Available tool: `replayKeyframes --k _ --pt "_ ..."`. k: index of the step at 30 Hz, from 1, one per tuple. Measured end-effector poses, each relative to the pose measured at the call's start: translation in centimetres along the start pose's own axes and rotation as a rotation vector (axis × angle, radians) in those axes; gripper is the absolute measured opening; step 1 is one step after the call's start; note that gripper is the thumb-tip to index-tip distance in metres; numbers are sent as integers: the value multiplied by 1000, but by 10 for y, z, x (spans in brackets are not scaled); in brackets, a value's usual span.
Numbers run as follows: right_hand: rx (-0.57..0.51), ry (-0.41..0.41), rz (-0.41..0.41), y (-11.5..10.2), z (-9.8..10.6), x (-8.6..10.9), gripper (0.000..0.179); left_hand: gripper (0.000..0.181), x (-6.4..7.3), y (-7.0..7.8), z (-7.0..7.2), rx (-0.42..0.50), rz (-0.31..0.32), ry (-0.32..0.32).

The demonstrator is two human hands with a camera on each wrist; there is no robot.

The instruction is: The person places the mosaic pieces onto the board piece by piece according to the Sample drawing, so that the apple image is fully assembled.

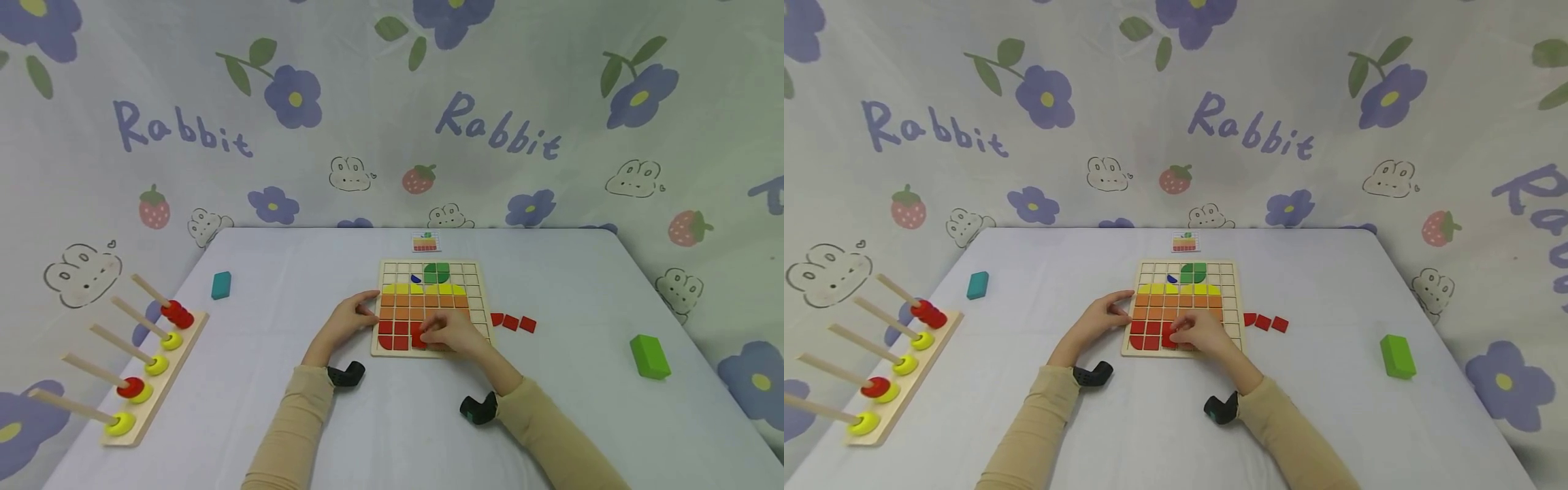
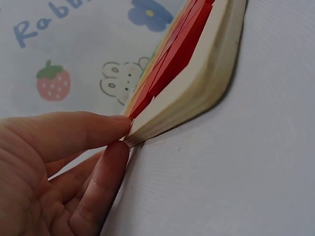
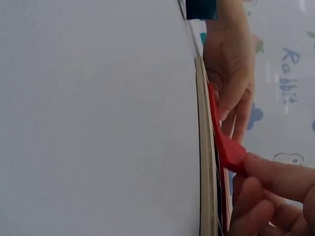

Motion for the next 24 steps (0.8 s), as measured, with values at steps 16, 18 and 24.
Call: replayKeyframes --k 16,18,24 --pt "365 67 99 -5 -5 -1 11 59 -1 -1 0 8 -11 1" --pt "341 95 91 -5 3 0 12 59 -1 -1 0 10 -8 -2" --pt "286 216 80 0 57 11 20 59 0 0 0 17 -5 -3"
Point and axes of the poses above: each hand's wrist, its own x-axis away from the middle knuckle, its own z-axis out of the back of the hand, y = z × x, the point moved 4 cm from there along -x, towards the middle knuckle, and after that the axes turned 6 degrees about z, right-handed, at the moved point
